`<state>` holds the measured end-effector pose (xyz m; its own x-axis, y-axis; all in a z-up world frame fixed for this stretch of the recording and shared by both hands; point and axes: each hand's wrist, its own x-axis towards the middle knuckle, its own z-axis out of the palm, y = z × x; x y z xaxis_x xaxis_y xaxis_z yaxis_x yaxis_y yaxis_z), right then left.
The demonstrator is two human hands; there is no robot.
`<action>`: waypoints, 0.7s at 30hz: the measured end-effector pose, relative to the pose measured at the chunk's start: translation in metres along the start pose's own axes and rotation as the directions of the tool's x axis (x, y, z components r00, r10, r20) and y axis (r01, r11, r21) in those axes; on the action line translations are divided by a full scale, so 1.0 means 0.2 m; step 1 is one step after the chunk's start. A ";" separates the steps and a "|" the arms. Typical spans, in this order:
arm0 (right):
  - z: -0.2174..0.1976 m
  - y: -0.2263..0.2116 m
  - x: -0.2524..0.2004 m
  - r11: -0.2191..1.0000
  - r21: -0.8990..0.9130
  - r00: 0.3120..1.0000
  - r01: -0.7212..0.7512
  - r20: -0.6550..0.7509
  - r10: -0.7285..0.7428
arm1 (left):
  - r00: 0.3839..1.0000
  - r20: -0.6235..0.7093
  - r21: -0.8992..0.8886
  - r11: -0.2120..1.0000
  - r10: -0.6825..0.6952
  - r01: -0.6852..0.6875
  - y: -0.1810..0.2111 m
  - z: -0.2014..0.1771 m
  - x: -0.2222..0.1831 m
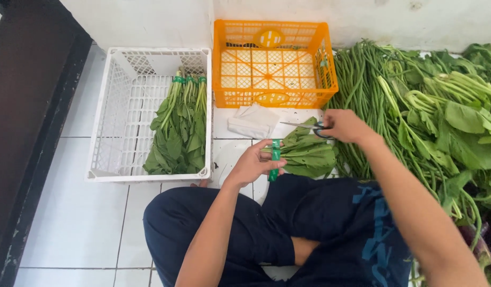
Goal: The person is gathering loose leafy greens into bunches, wrapping the stems with green tape, and organizing the bundles into a plastic crate.
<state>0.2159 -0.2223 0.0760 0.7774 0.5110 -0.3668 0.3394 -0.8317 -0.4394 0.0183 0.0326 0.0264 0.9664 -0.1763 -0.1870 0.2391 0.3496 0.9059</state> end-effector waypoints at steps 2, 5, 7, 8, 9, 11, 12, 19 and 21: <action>0.12 0.09 0.18 0.997 -0.073 0.997 0.031 -0.064 -0.036 | 1.000 -0.001 -0.003 1.000 -0.010 0.010 0.01 0.00 0.00; 0.34 0.17 0.48 0.976 -0.204 0.988 0.074 -0.115 -0.099 | 0.999 0.012 0.019 0.999 -0.032 0.032 0.05 -0.01 -0.01; 0.44 0.17 0.63 0.930 -0.360 0.995 0.073 -0.030 -0.090 | 0.999 0.025 0.030 0.999 -0.041 0.040 0.07 -0.01 -0.01; 0.51 0.23 0.75 0.930 -0.361 0.996 0.066 -0.036 -0.084 | 0.999 0.033 0.031 0.999 -0.040 0.039 0.08 -0.02 0.00; 0.57 0.30 0.87 0.952 -0.296 0.996 0.079 -0.025 -0.091 | 0.998 0.041 0.039 0.998 -0.049 0.047 0.08 -0.03 0.01; 0.64 0.33 0.93 0.973 -0.215 0.996 0.080 -0.011 -0.085 | 0.995 0.056 0.049 0.996 -0.077 0.074 0.08 -0.03 0.01; 0.63 0.28 0.91 0.958 -0.269 0.994 0.100 -0.024 -0.111 | 0.995 0.061 0.035 0.997 -0.076 0.074 0.07 -0.04 0.01; 0.45 -0.01 0.60 0.999 -0.036 1.000 0.021 0.011 -0.021 | 0.991 0.123 -0.040 0.998 0.052 -0.047 0.12 -0.07 -0.02; 0.32 -0.19 0.46 0.957 0.291 0.980 0.003 0.189 -0.060 | 0.989 0.125 -0.040 0.996 0.085 -0.080 0.14 -0.09 -0.02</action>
<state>0.2400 -0.1296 0.0076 0.6413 0.5920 -0.4881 0.1724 -0.7310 -0.6602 0.0225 0.0593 0.0454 0.9639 -0.2593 -0.0608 0.1643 0.3994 0.9019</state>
